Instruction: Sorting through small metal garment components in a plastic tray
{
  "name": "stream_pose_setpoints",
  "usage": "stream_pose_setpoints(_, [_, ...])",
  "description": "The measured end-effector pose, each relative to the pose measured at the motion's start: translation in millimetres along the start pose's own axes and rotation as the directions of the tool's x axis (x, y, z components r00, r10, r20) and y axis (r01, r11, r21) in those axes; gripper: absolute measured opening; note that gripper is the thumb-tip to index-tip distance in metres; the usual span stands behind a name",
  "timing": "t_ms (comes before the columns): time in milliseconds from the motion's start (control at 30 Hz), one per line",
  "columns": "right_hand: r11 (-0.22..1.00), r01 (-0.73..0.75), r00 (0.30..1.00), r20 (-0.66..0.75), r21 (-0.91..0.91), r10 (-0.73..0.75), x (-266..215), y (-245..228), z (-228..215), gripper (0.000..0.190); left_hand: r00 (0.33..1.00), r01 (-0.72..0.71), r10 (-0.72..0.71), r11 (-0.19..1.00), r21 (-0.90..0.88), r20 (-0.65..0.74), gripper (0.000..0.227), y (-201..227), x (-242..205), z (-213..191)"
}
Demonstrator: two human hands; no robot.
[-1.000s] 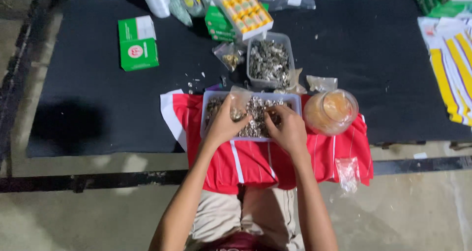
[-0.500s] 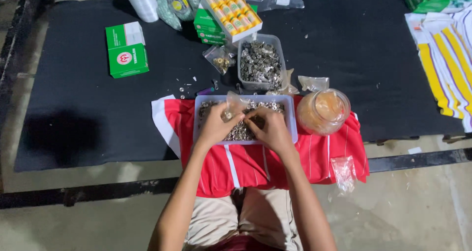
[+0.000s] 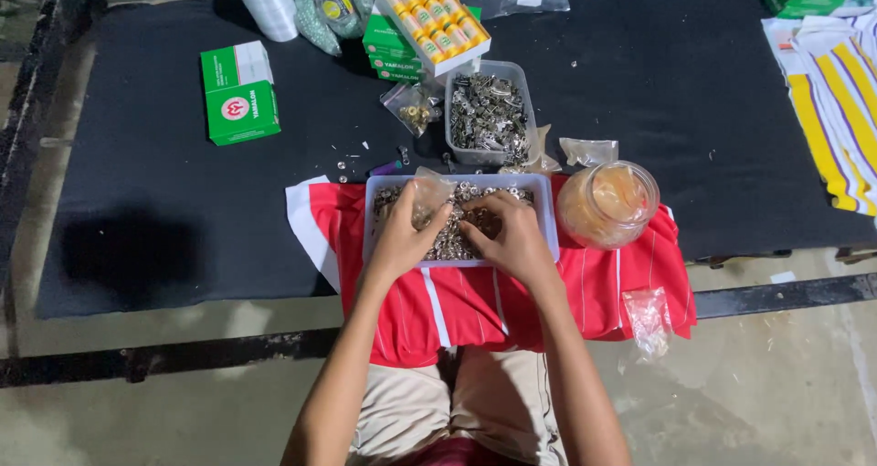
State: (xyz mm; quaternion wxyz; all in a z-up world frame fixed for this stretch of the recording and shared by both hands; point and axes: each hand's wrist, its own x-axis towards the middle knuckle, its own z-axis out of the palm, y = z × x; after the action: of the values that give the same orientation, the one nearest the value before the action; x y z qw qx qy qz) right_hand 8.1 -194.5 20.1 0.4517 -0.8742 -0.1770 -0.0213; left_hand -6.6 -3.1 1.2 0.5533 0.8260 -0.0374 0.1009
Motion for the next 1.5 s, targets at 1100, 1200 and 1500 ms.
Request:
stream_pose_setpoints(1100, [0.957, 0.141, 0.970, -0.229, 0.255, -0.082, -6.6, 25.3, 8.0, 0.004, 0.924, -0.354, 0.269, 0.869, 0.345, 0.271, 0.051, 2.8, 5.5, 1.7])
stream_pose_setpoints(1200, [0.952, 0.123, 0.975, -0.215, 0.281, -0.062, -7.1, 28.3, 9.1, 0.002, 0.914, -0.383, 0.303, 0.865, 0.325, 0.270, 0.045, 6.2, 4.2, -0.8])
stream_pose_setpoints(1500, [0.940, 0.179, 0.981, -0.123, 0.291, -0.149, 1.7, 8.6, -2.1, 0.010, 0.947, -0.269, 0.246, 0.959, 0.094, 0.207, 0.038, 11.4, 3.0, 1.3])
